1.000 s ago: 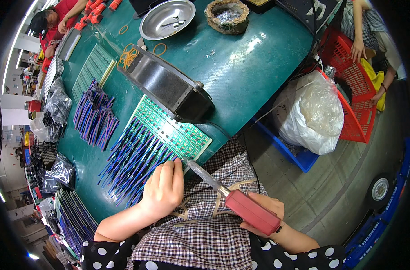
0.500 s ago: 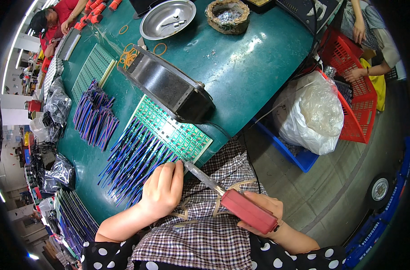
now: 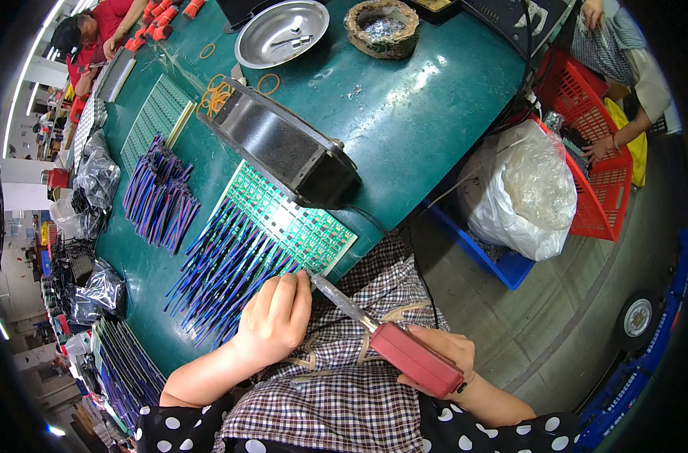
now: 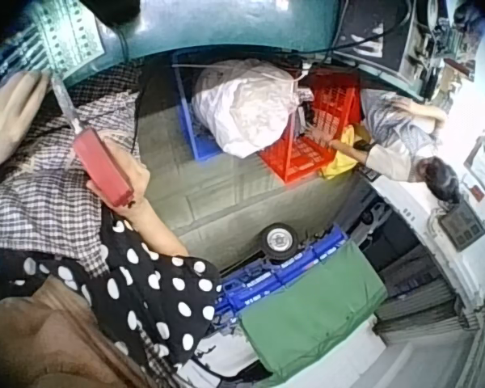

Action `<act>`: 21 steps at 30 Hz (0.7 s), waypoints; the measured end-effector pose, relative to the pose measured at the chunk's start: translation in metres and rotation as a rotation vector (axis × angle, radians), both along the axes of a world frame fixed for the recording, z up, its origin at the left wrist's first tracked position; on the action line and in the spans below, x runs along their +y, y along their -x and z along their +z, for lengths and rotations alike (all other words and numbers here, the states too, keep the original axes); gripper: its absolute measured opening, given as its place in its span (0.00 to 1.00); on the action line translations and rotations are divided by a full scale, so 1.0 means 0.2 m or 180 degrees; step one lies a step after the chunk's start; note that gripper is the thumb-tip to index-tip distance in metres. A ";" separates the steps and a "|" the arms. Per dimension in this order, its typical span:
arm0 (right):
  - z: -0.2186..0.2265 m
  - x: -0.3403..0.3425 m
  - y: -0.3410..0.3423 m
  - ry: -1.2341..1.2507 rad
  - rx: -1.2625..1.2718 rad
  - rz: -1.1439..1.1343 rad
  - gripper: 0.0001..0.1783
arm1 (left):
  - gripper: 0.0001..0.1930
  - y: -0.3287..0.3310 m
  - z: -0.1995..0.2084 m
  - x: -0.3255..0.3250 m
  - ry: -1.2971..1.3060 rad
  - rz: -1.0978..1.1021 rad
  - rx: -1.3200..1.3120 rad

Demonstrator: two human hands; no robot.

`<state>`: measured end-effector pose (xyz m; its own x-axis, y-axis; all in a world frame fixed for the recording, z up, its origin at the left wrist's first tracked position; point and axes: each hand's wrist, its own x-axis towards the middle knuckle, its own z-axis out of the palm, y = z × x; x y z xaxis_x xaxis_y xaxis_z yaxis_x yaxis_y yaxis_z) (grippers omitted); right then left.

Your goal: The person solders wires onto a circuit board by positioning the wire bundles by hand and attaching them with a soldering iron.

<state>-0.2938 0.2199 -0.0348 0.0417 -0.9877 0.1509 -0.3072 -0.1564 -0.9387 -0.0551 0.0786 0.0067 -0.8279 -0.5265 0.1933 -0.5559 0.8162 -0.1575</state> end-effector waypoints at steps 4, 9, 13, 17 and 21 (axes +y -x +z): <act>-0.02 0.02 0.03 0.0026 0.0330 0.0100 0.37 | 0.13 -0.01 -0.01 -0.01 0.0012 -0.0056 0.0035; -0.08 0.10 0.04 -0.0270 -0.0182 -0.0334 0.37 | 0.14 -0.02 0.01 -0.02 0.0050 -0.0149 -0.0111; -0.07 0.09 0.04 -0.0387 0.0049 -0.0203 0.37 | 0.16 -0.01 0.00 0.00 0.0135 -0.0129 -0.0120; -0.03 0.10 0.00 -0.1361 -0.1396 -0.0714 0.40 | 0.17 0.00 0.01 0.00 0.0028 -0.0093 -0.0210; -0.07 0.12 0.01 -0.1330 -0.1934 -0.0836 0.50 | 0.13 -0.01 0.10 0.01 -0.1111 0.0395 0.0151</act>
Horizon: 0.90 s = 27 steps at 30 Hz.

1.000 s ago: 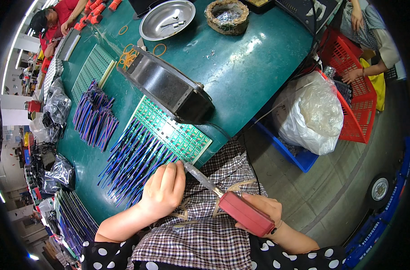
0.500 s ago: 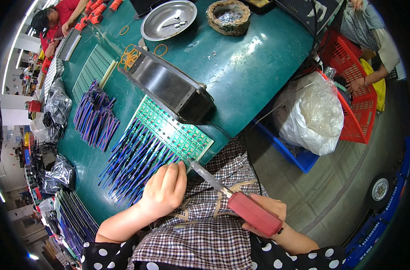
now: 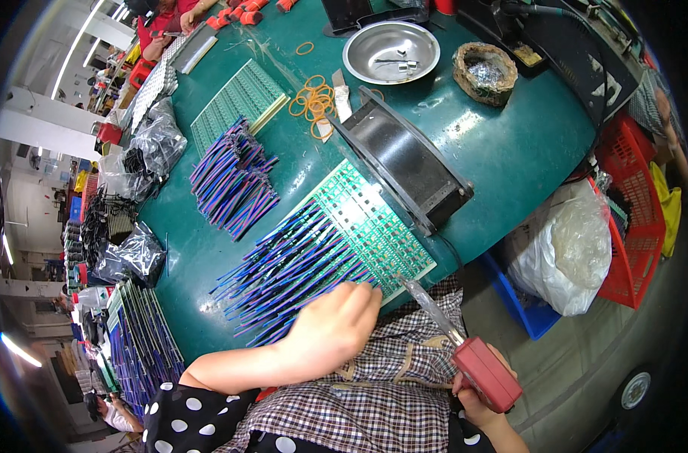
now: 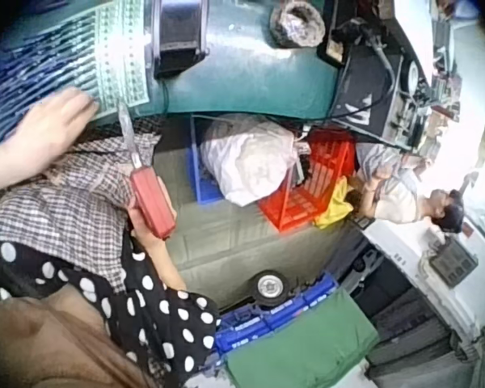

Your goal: The person solders wires onto a circuit board by positioning the wire bundles by hand and attaching them with a soldering iron.

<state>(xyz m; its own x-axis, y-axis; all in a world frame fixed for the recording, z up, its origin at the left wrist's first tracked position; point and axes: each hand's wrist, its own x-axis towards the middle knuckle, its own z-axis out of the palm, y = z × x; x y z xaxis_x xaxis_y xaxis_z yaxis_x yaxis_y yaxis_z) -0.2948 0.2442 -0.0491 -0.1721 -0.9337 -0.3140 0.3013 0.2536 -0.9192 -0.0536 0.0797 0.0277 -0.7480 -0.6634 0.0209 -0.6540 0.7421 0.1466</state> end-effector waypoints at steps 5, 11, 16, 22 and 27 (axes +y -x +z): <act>0.02 0.00 -0.02 -0.0025 -0.0021 -0.0115 0.53 | 0.05 -0.32 0.00 -0.32 0.0719 0.1577 0.0979; 0.03 -0.03 -0.02 -0.0029 -0.0043 0.0091 0.49 | 0.06 -0.51 -0.11 -0.48 0.0646 0.2225 0.0862; 0.06 -0.04 -0.03 -0.0034 -0.0127 0.0007 0.48 | 0.04 -0.52 -0.11 -0.49 0.0285 0.2399 0.1075; 0.04 -0.01 -0.02 -0.0005 -0.0148 -0.0097 0.39 | 0.02 -0.61 -0.11 -0.51 -0.0850 0.2752 0.2777; -0.03 0.03 -0.01 0.0119 0.1820 0.0349 0.24 | 0.02 -0.57 -0.05 -0.45 0.0313 0.2422 0.1958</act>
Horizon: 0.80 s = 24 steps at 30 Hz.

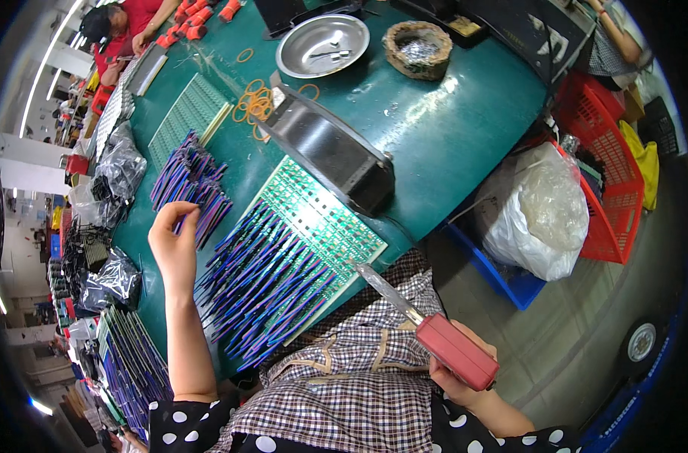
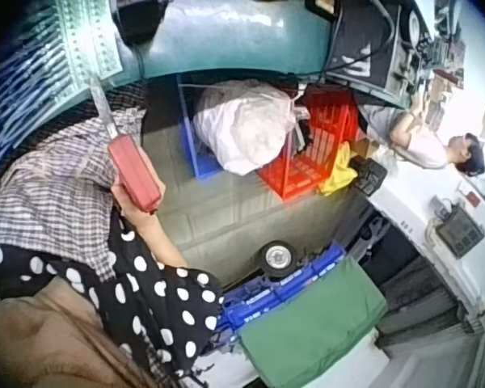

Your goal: The person solders wires onto a circuit board by positioning the wire bundles by hand and attaching them with a soldering iron.

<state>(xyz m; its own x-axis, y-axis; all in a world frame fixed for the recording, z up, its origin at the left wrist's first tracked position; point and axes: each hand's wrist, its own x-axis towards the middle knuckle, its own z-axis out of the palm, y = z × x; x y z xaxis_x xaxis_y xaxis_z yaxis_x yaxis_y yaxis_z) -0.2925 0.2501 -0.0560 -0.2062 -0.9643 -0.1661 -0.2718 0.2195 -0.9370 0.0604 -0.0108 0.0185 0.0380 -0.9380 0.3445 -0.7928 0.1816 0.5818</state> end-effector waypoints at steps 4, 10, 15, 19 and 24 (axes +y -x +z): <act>0.02 0.00 0.01 -0.0085 0.0066 0.0018 0.23 | 0.04 0.28 0.13 0.14 -0.1032 -0.0222 0.0839; 0.02 0.02 0.01 -0.0211 -0.0030 -0.0207 0.22 | 0.11 0.55 0.01 0.42 -0.0448 -0.2019 -0.0363; 0.07 -0.01 0.03 -0.0137 0.0227 0.0112 0.22 | 0.14 0.56 -0.06 0.46 0.0701 -0.2251 -0.1868; 0.09 -0.04 0.05 -0.0054 0.0535 0.0498 0.22 | 0.15 0.56 -0.08 0.46 0.0777 -0.2297 -0.2005; 0.07 -0.02 0.06 0.0042 0.0041 0.0409 0.27 | 0.16 0.57 -0.08 0.47 0.0808 -0.2282 -0.2078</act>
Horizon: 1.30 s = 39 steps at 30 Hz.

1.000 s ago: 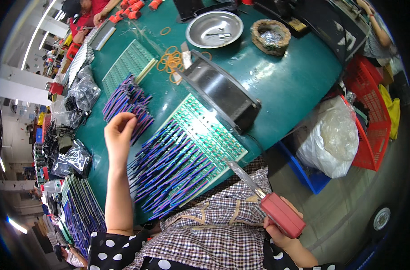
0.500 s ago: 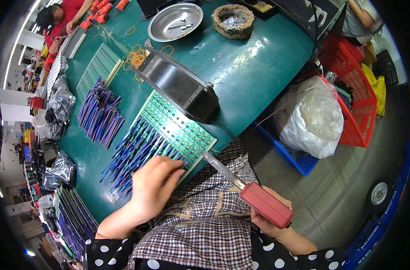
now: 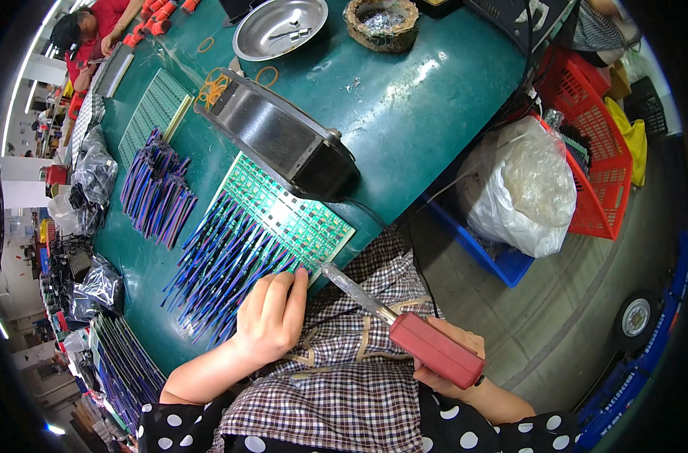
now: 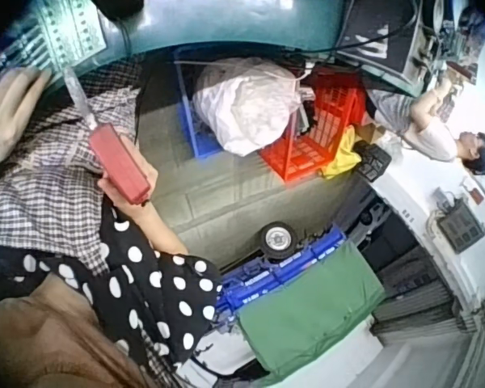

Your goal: The person solders wires onto a circuit board by positioning the wire bundles by hand and attaching them with a soldering iron.

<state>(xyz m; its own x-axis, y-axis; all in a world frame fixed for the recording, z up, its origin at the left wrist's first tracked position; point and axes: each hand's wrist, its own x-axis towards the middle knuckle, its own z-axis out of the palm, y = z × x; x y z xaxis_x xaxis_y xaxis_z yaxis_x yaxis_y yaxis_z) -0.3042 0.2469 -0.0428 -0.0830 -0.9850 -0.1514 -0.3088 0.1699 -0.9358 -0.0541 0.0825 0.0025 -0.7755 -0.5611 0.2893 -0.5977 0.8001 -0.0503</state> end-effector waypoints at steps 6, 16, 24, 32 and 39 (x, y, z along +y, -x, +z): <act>0.00 -0.04 0.00 0.0387 -0.0123 0.0307 0.36 | 0.16 0.01 0.00 0.01 0.0110 0.0034 -0.0094; 0.04 -0.12 -0.03 0.1097 0.0712 0.0396 0.25 | 0.10 0.01 0.00 0.00 0.0250 -0.0009 -0.0196; 0.00 -0.08 -0.04 0.1108 0.0307 0.0257 0.33 | 0.14 0.02 0.00 0.02 0.0188 0.0021 -0.0324; -0.04 -0.01 0.04 0.0775 0.0146 0.0608 0.39 | 0.16 0.03 0.03 0.03 0.0134 0.0018 -0.0545; 0.00 -0.08 0.00 0.0906 0.0197 0.0372 0.36 | 0.17 0.02 0.01 0.04 -0.0087 0.0044 -0.0204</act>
